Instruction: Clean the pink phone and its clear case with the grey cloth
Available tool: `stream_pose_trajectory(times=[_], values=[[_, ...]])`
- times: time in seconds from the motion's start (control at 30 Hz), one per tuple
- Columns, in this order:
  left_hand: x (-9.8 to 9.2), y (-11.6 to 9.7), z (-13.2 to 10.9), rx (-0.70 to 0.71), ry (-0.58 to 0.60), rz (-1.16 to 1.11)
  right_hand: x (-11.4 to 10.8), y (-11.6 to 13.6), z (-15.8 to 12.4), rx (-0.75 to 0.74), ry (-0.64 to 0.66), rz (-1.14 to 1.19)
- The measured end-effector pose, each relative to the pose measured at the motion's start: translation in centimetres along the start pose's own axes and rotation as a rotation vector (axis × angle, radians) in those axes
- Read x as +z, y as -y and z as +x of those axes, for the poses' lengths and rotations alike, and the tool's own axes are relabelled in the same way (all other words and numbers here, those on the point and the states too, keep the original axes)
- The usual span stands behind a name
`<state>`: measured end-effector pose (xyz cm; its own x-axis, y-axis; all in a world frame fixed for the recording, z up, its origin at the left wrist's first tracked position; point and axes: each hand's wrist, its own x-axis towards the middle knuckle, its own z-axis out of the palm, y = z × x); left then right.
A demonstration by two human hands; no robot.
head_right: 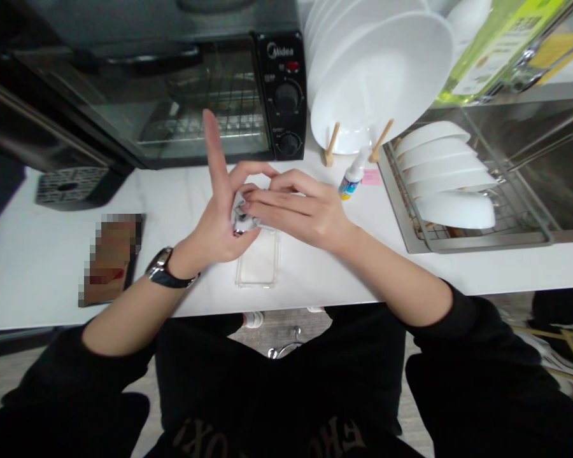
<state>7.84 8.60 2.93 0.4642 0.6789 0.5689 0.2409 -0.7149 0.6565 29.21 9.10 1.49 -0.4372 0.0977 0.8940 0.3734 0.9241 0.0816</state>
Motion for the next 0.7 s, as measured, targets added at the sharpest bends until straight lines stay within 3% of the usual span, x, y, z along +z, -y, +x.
stream_pose_trajectory(times=[0.1, 0.27, 0.37, 0.47, 0.63, 0.7], values=[[-0.3, -0.2, 0.1, 0.072, 0.096, -0.094, -0.3, -0.4, 0.7, 0.011, 0.067, -0.001], [-1.2, -0.3, 0.6, 0.050, 0.200, -0.113, -0.1, -0.2, 0.7, -0.015, 0.152, 0.055], [-1.4, -0.3, 0.8, -0.048, 0.213, -0.168, 0.3, -0.2, 0.5, -0.033, 0.146, 0.061], [-1.2, -0.4, 0.7, -0.105, 0.133, -0.153, 0.5, -0.4, 0.4, -0.024, 0.053, 0.029], [-1.1, -0.3, 0.4, 0.116, -0.130, 0.250, -0.4, -1.0, 0.8, 0.113, -0.077, -0.039], [-1.2, 0.1, 0.5, 0.056, -0.207, 0.227, -1.1, -1.2, 1.1, 0.160, -0.130, -0.117]])
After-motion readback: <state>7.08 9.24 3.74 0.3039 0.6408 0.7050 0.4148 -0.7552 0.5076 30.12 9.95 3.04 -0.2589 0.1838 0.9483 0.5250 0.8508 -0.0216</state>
